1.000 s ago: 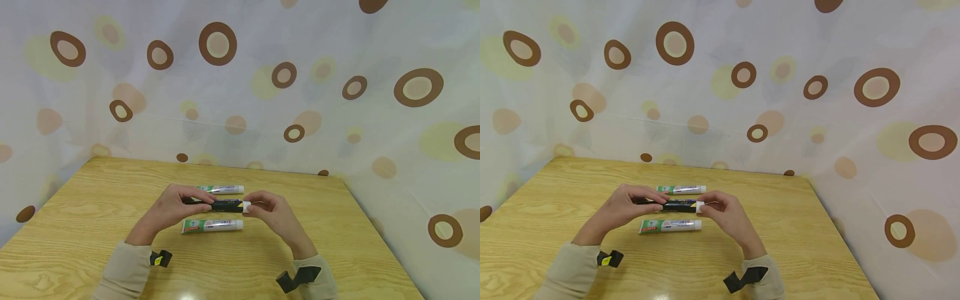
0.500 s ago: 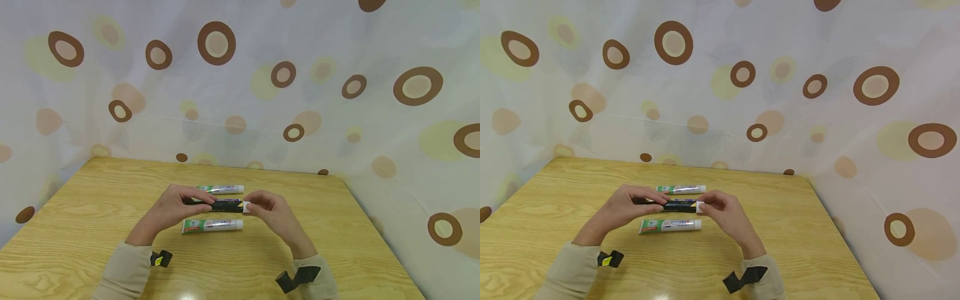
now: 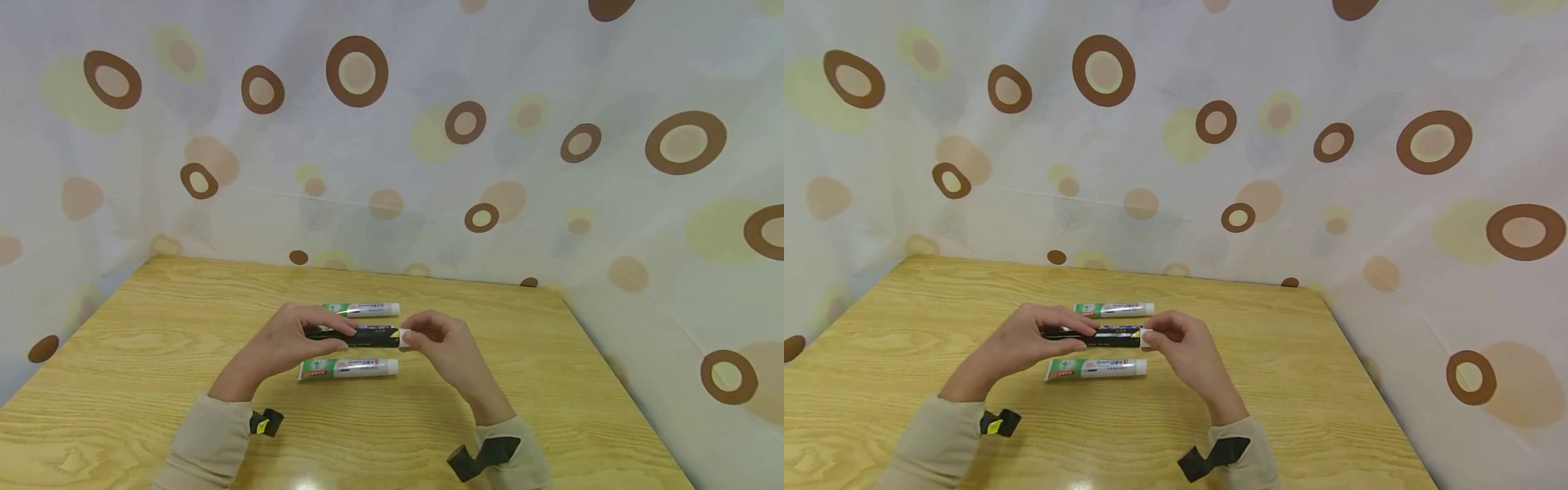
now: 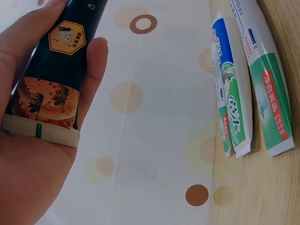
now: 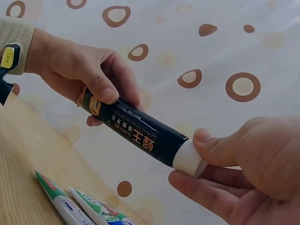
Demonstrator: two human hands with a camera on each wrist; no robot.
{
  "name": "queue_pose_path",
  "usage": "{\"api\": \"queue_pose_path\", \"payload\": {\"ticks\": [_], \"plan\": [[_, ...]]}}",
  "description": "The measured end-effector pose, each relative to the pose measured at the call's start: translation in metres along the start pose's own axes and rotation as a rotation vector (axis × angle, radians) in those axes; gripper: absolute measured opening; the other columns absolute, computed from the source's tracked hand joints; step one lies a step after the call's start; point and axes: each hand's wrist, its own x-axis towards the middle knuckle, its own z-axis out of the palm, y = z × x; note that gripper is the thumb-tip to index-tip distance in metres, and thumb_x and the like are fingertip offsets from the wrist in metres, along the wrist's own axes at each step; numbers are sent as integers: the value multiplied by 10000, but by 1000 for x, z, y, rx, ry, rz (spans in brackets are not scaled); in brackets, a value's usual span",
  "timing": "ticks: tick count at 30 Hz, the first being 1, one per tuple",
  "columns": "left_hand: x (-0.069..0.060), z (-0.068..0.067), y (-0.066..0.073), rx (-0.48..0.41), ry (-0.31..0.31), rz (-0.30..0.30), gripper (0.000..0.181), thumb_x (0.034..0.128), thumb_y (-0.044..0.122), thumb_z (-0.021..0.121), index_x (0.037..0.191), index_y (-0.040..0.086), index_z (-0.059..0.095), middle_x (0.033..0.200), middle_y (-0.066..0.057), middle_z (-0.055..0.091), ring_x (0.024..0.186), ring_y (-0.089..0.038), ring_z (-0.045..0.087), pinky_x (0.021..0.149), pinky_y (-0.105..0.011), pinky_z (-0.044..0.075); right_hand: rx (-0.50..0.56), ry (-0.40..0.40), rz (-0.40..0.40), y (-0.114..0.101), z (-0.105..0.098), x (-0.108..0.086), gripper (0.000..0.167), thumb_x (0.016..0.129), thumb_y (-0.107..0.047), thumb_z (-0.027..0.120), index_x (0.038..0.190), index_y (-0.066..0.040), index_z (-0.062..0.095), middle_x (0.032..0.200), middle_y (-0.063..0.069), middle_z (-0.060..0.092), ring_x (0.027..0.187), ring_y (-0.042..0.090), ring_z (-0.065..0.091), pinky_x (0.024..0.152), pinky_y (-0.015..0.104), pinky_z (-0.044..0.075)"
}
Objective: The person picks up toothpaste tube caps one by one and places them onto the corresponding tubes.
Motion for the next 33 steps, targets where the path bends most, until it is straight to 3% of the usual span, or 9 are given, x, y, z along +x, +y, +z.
{"api": "queue_pose_path", "payload": {"ticks": [7, 14, 28, 33], "plan": [[0, 0, -1, 38, -14, 6, 187, 846, 191, 797, 1025, 242, 791, 1107, 4, 748, 968, -101, 693, 713, -270, 568, 22, 1, 35, -2, 1, 1, 131, 961, -135, 657, 1076, -77, 680, 1036, 116, 679, 903, 221, 718, 836, 327, 583], [-1, -4, -3, 51, -116, -36, 257, 870, 181, 775, 1123, 225, 767, 1117, 0, 740, 830, -102, 635, 675, -241, 522, 3, -30, 60, 2, -6, 1, 157, 942, -160, 688, 1080, -86, 675, 1070, 101, 670, 968, 249, 712, 891, 352, 567], [-2, -1, -4, 36, -196, -73, 275, 899, 153, 740, 1160, 241, 748, 1169, 10, 726, 783, -109, 606, 635, -238, 506, -56, -157, 56, 7, -16, 0, 261, 936, -183, 698, 1160, -50, 699, 1177, 129, 685, 987, 176, 684, 901, 334, 544], [-6, 1, -9, 93, -188, -22, 284, 897, 128, 737, 1164, 223, 748, 1174, 12, 728, 862, -93, 638, 697, -237, 527, -90, -172, 56, 10, -10, 2, 211, 936, -154, 693, 1130, -74, 721, 1159, 116, 693, 993, 174, 671, 896, 339, 543]]}}
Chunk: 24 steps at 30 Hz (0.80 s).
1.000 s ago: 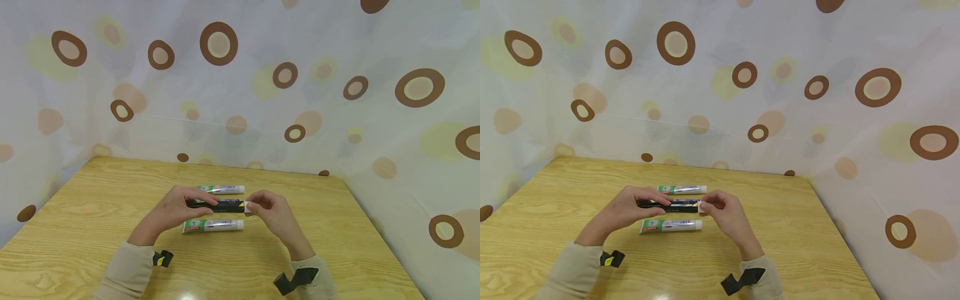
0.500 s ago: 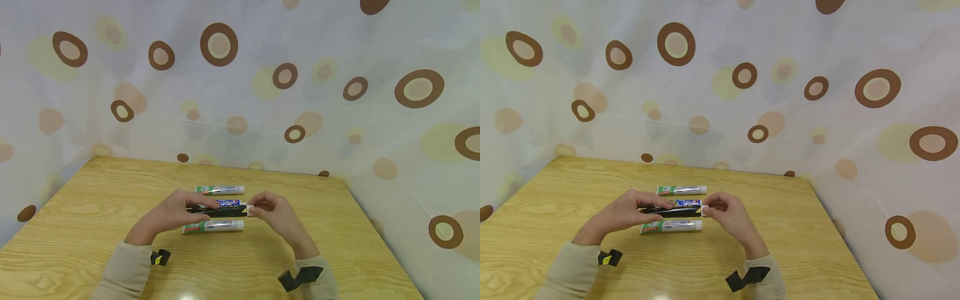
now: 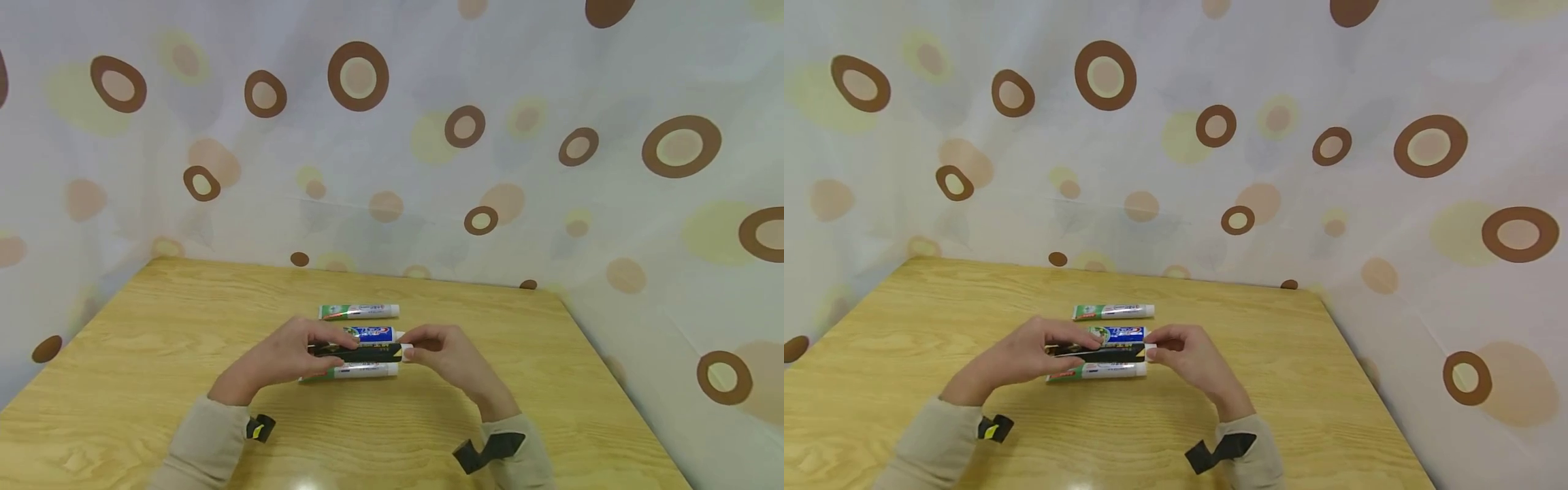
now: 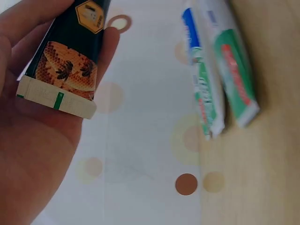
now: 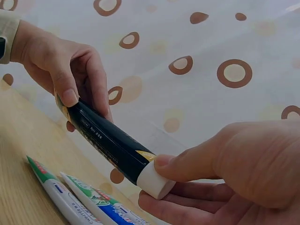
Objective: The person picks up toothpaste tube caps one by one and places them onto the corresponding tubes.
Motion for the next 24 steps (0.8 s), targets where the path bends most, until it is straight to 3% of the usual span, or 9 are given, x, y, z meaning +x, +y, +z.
{"api": "queue_pose_path", "payload": {"ticks": [5, 9, 13, 20, 24], "plan": [[-8, 8, -10, 85, 34, 83, 287, 876, 138, 763, 1154, 208, 755, 1165, 45, 733, 1079, -105, 668, 803, -238, 550, -9, -15, -14, 9, 7, -1, 231, 937, -130, 688, 1154, -55, 709, 1192, 123, 681, 1042, 200, 676, 888, 310, 554], [-13, 13, -17, 122, 31, 120, 285, 861, 131, 777, 1139, 192, 762, 1164, 48, 735, 1075, -103, 676, 747, -231, 544, -19, -21, -18, 17, 13, -3, 221, 931, -119, 694, 1139, -46, 707, 1169, 129, 685, 1029, 193, 682, 858, 262, 555], [-14, 17, -21, 167, 10, 164, 309, 838, 95, 792, 1135, 176, 763, 1168, 28, 738, 1063, -127, 695, 773, -229, 553, -45, -23, -19, 22, 16, -6, 189, 929, -127, 697, 1109, -68, 712, 1119, 113, 699, 1008, 191, 681, 849, 255, 553], [-17, 21, -23, 197, -93, 119, 323, 851, 130, 784, 1171, 158, 747, 1213, 7, 719, 1120, -162, 680, 871, -253, 556, -78, -50, 4, 31, 22, -11, 167, 934, -132, 692, 1091, -80, 711, 1122, 90, 693, 1016, 193, 669, 862, 264, 554], [-18, 24, -23, 227, -136, 85, 341, 861, 94, 770, 1193, 163, 736, 1252, 17, 699, 1141, -148, 657, 804, -220, 544, -84, -59, 13, 37, 23, -13, 146, 930, -116, 693, 1072, -85, 712, 1121, 95, 688, 1016, 199, 667, 863, 257, 554]]}}
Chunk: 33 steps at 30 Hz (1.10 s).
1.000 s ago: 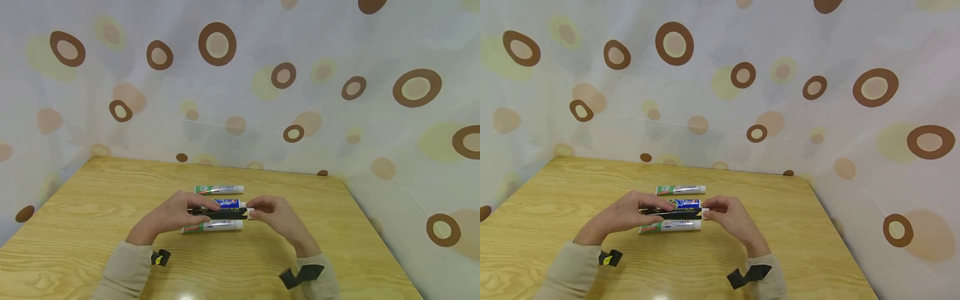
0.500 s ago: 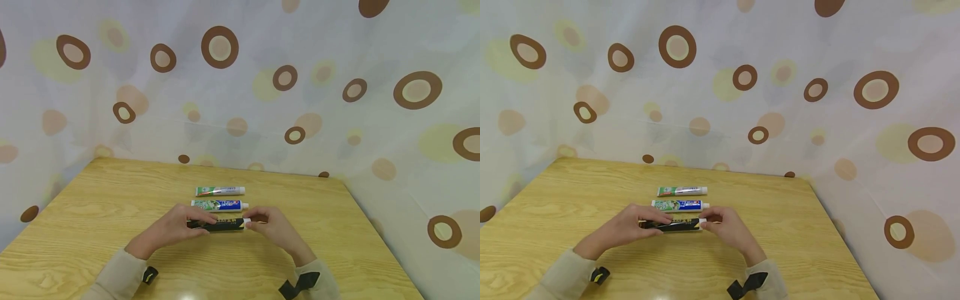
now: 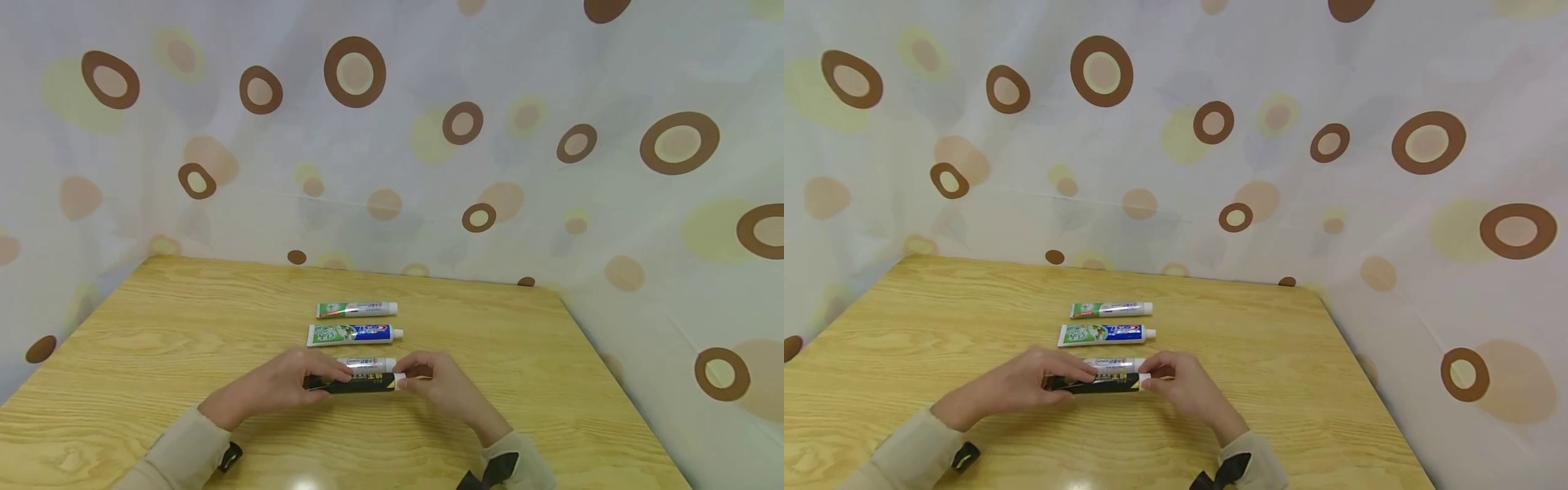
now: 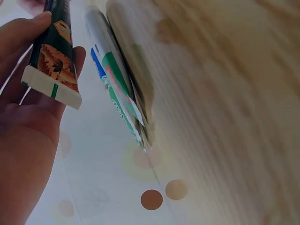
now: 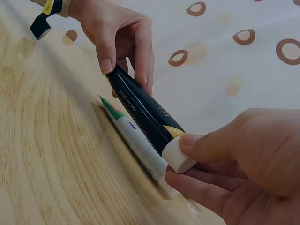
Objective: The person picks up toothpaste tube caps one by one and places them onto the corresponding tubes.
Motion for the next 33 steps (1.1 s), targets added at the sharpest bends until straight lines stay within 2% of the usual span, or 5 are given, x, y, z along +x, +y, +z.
{"api": "queue_pose_path", "payload": {"ticks": [4, 10, 13, 23, 33], "plan": [[-2, 2, 1, 22, -29, -23, 351, 871, 77, 755, 1208, 174, 729, 1284, 23, 681, 1166, -140, 634, 757, -200, 517, 2, -8, 4, 3, 0, -1, 144, 929, -119, 695, 1069, -87, 712, 1116, 93, 689, 1017, 198, 666, 868, 259, 552], [-1, 4, 3, 53, -75, -26, 359, 877, 88, 748, 1227, 164, 717, 1304, 33, 667, 1181, -142, 638, 954, -294, 531, -16, -18, 12, 6, 1, -3, 155, 926, -127, 699, 1076, -94, 711, 1107, 71, 696, 1015, 177, 667, 882, 259, 541], [1, 6, 2, 63, -102, -13, 357, 878, 89, 746, 1229, 140, 713, 1312, 28, 662, 1194, -145, 636, 982, -299, 518, -25, -20, 13, 7, 2, -3, 154, 924, -118, 699, 1075, -88, 713, 1095, 63, 698, 1001, 173, 666, 872, 254, 541], [6, 10, -2, 76, -179, -55, 378, 856, 100, 771, 1223, 170, 715, 1288, 76, 666, 1228, -119, 607, 1025, -293, 489, -67, -51, -5, 13, 7, -3, 118, 912, -125, 713, 1028, -105, 718, 1072, 43, 701, 953, 145, 650, 840, 231, 522], [6, 10, 0, 82, -195, -83, 407, 829, 88, 793, 1212, 198, 709, 1253, 81, 674, 1177, -69, 603, 1003, -291, 502, -64, -71, -4, 11, 9, -3, 98, 900, -94, 713, 998, -101, 710, 1028, 43, 701, 934, 135, 646, 835, 249, 529]]}}
